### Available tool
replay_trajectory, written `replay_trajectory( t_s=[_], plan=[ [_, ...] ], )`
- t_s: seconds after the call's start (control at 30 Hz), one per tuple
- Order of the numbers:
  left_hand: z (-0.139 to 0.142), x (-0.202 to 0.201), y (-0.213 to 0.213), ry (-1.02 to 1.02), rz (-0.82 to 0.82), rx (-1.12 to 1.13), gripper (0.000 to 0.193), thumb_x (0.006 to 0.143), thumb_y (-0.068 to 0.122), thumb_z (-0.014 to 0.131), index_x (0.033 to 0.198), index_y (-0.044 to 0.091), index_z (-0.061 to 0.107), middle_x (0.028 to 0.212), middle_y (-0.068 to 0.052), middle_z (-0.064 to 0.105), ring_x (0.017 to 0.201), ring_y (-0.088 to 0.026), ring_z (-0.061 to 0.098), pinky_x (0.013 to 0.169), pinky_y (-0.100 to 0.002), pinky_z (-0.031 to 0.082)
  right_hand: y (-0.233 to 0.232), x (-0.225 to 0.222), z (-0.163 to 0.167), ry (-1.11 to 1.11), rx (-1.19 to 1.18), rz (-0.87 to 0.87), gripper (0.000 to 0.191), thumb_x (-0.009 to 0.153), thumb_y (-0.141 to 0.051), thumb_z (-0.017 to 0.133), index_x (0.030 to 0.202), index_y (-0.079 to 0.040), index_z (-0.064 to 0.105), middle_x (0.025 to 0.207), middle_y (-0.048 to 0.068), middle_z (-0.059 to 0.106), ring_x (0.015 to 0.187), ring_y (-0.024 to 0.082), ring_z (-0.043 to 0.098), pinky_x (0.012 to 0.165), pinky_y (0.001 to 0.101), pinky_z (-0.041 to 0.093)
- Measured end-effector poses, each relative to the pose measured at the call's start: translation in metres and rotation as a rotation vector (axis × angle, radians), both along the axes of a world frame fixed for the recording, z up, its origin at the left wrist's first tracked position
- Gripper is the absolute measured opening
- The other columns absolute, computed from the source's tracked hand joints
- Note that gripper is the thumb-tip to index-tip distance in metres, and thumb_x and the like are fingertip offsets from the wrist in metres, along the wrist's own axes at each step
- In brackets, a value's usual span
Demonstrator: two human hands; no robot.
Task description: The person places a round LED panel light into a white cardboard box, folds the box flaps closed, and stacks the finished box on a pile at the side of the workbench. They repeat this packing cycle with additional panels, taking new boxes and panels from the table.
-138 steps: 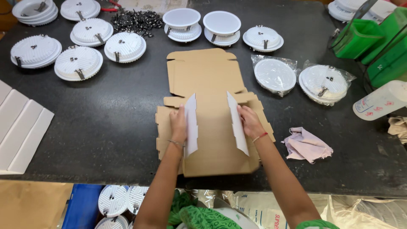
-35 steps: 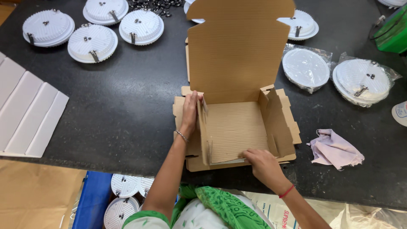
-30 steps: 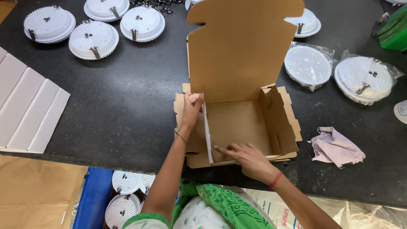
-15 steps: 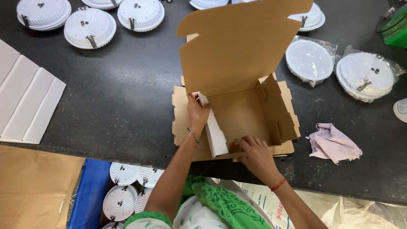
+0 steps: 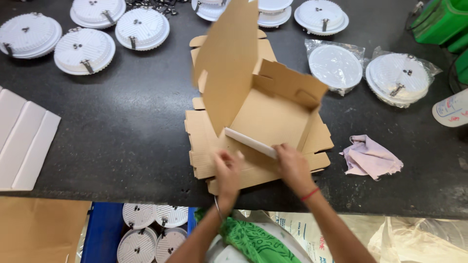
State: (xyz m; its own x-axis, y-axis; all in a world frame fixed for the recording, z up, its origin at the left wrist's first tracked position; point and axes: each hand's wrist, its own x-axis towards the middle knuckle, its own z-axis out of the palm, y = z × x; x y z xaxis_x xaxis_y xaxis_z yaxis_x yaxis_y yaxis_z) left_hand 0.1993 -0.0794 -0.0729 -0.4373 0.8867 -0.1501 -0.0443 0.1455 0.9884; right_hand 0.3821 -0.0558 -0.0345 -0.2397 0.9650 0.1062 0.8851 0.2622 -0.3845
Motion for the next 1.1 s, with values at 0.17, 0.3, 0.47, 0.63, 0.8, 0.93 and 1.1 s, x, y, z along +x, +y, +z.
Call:
replay_trajectory(
  t_s=[0.17,0.3,0.47,0.63,0.8,0.93,1.1],
  plan=[
    [0.026,0.014,0.012,1.057,-0.313,0.713,0.06,0.085,0.041,0.072,0.124,-0.003,0.06,0.124,-0.02,0.063,0.12,-0.037,0.059,0.106,-0.045,0.043,0.009,0.014,-0.012,-0.02,0.174,0.091,0.026,0.081,-0.01,0.068,0.107,-0.009,0.067,0.097,0.01,0.066,0.091,0.032,0.066,0.077,0.0447,0.053],
    [0.012,-0.012,0.074,1.186,-0.567,0.585,0.053,0.074,0.057,0.076,0.085,0.006,0.068,0.093,-0.011,0.067,0.097,-0.029,0.064,0.099,-0.051,0.043,0.015,0.002,-0.023,-0.076,0.182,0.021,0.016,0.084,-0.018,0.072,0.097,-0.011,0.066,0.093,0.007,0.066,0.09,0.028,0.067,0.076,0.0435,0.053],
    [-0.012,-0.024,0.091,1.17,-0.671,0.547,0.049,0.081,0.06,0.074,0.076,0.012,0.07,0.086,-0.004,0.069,0.088,-0.026,0.066,0.08,-0.046,0.048,0.024,-0.001,-0.026,-0.076,0.107,-0.033,0.019,0.082,-0.026,0.074,0.092,-0.012,0.067,0.091,0.005,0.066,0.088,0.029,0.067,0.075,0.0436,0.053],
    [-0.02,-0.035,0.104,1.164,-0.847,0.537,0.04,0.087,0.052,0.074,0.081,0.013,0.071,0.087,-0.003,0.068,0.093,-0.025,0.065,0.084,-0.044,0.049,0.015,-0.018,-0.013,-0.081,0.057,-0.062,0.025,0.087,-0.031,0.071,0.093,-0.008,0.065,0.093,0.009,0.065,0.092,0.03,0.066,0.077,0.0435,0.053],
    [0.0,-0.094,0.126,1.443,-0.748,0.597,0.009,0.078,0.026,0.074,0.085,0.02,0.076,0.108,-0.007,0.067,0.117,-0.028,0.057,0.112,-0.05,0.037,-0.006,-0.046,0.02,0.054,-0.162,0.198,0.04,0.091,-0.038,0.073,0.11,-0.003,0.065,0.1,0.015,0.064,0.096,0.035,0.063,0.079,0.0449,0.052],
    [0.031,-0.124,0.139,1.582,-0.166,0.642,0.048,0.079,0.012,0.069,0.126,0.016,0.073,0.137,-0.013,0.064,0.12,-0.028,0.056,0.108,-0.043,0.037,-0.006,-0.033,0.056,0.197,0.217,0.204,0.037,0.088,-0.002,0.058,0.123,-0.009,0.068,0.113,0.009,0.071,0.11,0.032,0.065,0.096,0.0417,0.051],
    [0.047,-0.08,0.093,1.045,-0.558,0.631,0.027,0.085,0.027,0.072,0.107,0.011,0.073,0.109,-0.006,0.07,0.11,-0.028,0.06,0.101,-0.046,0.039,0.027,0.031,0.085,-0.196,0.402,0.105,0.053,0.078,0.009,0.057,0.127,-0.01,0.066,0.129,0.009,0.066,0.126,0.03,0.058,0.109,0.0434,0.044]
  ],
)
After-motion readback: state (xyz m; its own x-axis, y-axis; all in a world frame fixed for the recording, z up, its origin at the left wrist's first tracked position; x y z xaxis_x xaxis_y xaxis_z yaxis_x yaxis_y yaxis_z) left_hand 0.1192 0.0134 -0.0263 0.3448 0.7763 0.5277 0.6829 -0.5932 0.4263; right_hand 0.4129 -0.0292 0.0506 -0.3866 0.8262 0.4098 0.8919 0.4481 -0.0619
